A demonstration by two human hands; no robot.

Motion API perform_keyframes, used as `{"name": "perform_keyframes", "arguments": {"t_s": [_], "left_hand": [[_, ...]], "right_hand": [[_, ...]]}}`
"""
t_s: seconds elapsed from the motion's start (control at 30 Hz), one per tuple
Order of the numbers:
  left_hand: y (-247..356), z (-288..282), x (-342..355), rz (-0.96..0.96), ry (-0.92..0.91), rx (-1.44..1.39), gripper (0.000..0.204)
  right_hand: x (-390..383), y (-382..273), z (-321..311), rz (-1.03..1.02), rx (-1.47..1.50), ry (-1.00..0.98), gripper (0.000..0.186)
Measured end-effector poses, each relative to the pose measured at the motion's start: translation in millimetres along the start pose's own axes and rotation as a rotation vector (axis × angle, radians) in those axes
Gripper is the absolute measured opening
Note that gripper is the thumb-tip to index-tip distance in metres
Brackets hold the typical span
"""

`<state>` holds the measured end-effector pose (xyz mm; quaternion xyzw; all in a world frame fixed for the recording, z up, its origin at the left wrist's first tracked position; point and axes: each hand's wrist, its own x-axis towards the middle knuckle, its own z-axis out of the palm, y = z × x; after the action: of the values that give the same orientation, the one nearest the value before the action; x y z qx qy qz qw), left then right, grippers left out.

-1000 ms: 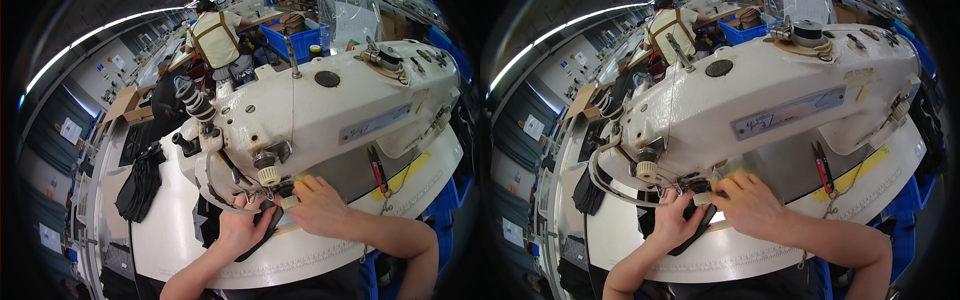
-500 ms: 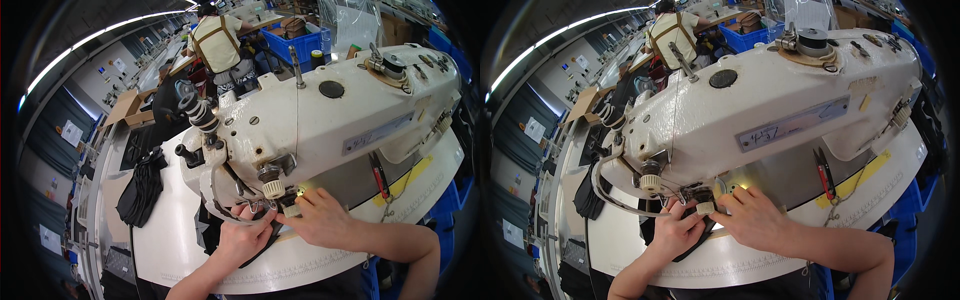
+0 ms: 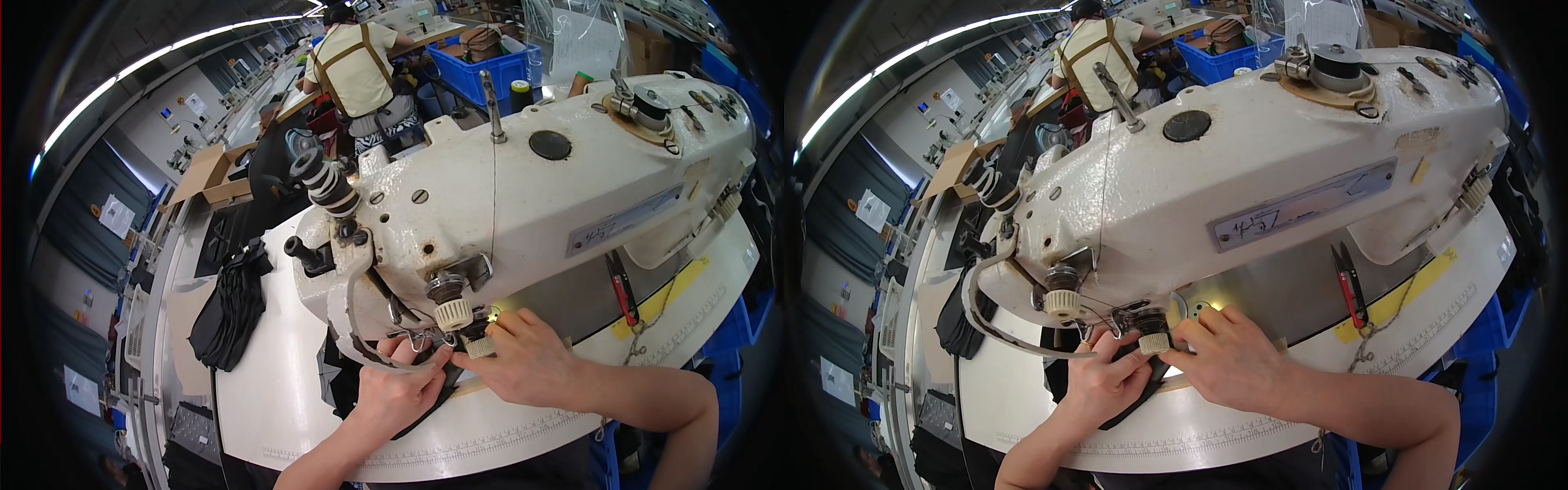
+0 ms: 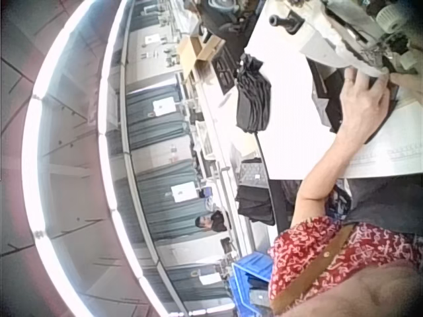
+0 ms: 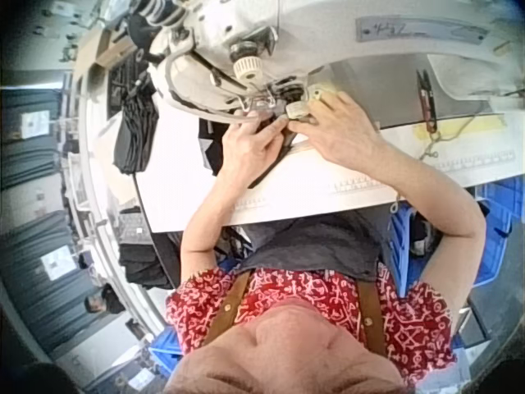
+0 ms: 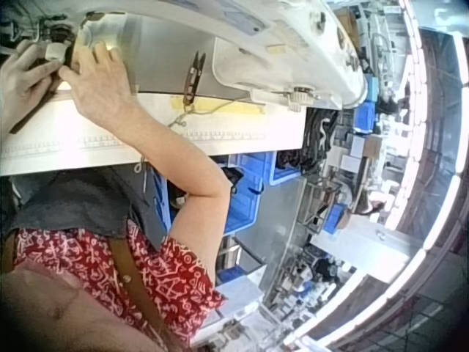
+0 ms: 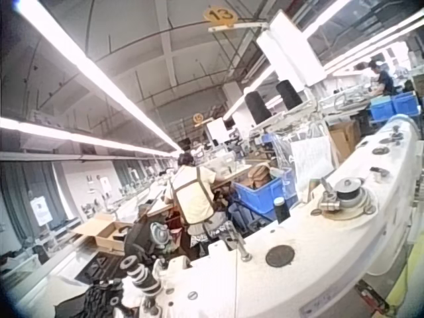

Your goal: The person sews pieces of black fabric together using an industrial sewing machine and thread.

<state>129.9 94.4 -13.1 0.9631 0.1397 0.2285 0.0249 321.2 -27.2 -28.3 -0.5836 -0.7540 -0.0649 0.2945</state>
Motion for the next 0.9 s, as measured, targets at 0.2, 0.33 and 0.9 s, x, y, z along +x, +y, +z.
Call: {"name": "perform_keyframes", "arguments": {"t_s": [0.2, 0.33, 0.9], "left_hand": [[-2, 1, 1, -0.006, 0.025, -0.022, 0.034], [-2, 0, 7, -0.036, 0.023, -0.061, 0.032], [-8, -4, 6, 0.051, 0.049, -0.149, 0.033]], "right_hand": [[2, 3, 3, -0.004, -0.059, 0.085, 0.023], [1, 3, 4, -0.008, -0.177, 0.087, 0.022], [4, -6, -3, -0.099, -0.351, -0.035, 0.02]]}}
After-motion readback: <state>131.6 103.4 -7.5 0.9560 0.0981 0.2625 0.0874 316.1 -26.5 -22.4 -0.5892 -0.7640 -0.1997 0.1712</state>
